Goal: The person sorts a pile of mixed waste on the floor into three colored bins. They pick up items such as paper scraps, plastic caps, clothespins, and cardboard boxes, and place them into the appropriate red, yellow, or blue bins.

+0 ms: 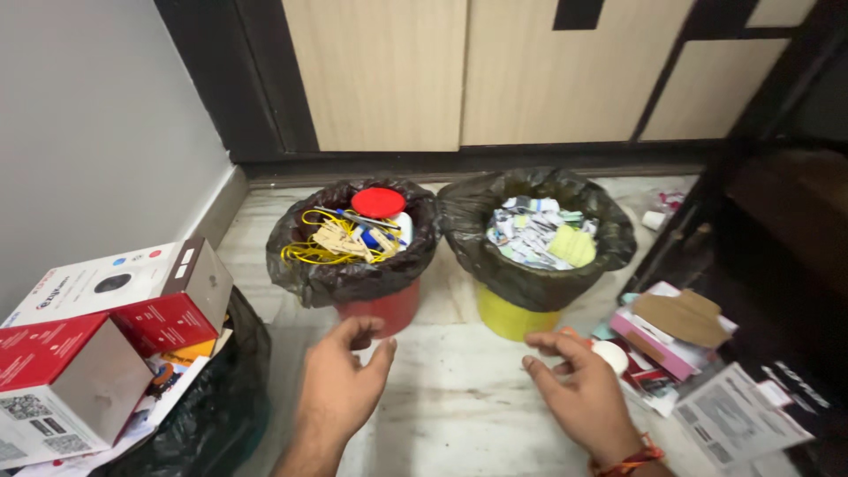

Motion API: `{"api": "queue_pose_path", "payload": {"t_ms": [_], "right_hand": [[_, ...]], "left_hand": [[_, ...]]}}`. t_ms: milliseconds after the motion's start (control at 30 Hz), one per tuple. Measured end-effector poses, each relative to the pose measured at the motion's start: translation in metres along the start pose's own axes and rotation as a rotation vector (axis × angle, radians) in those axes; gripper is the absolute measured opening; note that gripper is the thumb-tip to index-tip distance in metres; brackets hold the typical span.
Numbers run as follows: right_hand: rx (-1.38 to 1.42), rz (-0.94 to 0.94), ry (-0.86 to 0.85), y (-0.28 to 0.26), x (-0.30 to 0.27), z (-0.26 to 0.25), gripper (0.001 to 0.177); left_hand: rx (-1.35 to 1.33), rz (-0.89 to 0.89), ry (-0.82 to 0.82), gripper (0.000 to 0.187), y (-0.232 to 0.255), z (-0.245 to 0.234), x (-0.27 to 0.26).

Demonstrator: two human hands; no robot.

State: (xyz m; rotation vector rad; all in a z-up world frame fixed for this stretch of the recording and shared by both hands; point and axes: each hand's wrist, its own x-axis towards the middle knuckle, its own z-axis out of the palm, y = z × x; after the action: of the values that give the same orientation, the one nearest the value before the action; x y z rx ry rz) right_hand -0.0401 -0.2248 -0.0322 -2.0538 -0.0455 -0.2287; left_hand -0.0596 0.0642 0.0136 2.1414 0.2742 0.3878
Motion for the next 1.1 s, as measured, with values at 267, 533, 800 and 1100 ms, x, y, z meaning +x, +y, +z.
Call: {"api": "queue_pose_path", "payload": {"t_ms": [267,533,800,1100], "right_hand": [[0.19,0.152,-0.071,-0.05,-0.008,-0.009,0.039],[0.335,0.172,-0.251,-0.058,0.028,0.025,0.041],[0.426,0.214,-0.443,-0.018,0.02,0.038,0.046],[0.212,-0.215,-0.452,-0.083,0.013,0.094,0.062]], "left_hand": [[0.132,0.048,-0.02,0.041,0.024,-0.002,-0.051],[0.479,-0.185,-0.073,0.042,0.087,-0.045,-0.051],[0.511,-0.031,0.172,0.033,0.106,-0.116,-0.008],[0.202,0.401,0.921,0.014,-0.002,-0.206,-0.02]]}}
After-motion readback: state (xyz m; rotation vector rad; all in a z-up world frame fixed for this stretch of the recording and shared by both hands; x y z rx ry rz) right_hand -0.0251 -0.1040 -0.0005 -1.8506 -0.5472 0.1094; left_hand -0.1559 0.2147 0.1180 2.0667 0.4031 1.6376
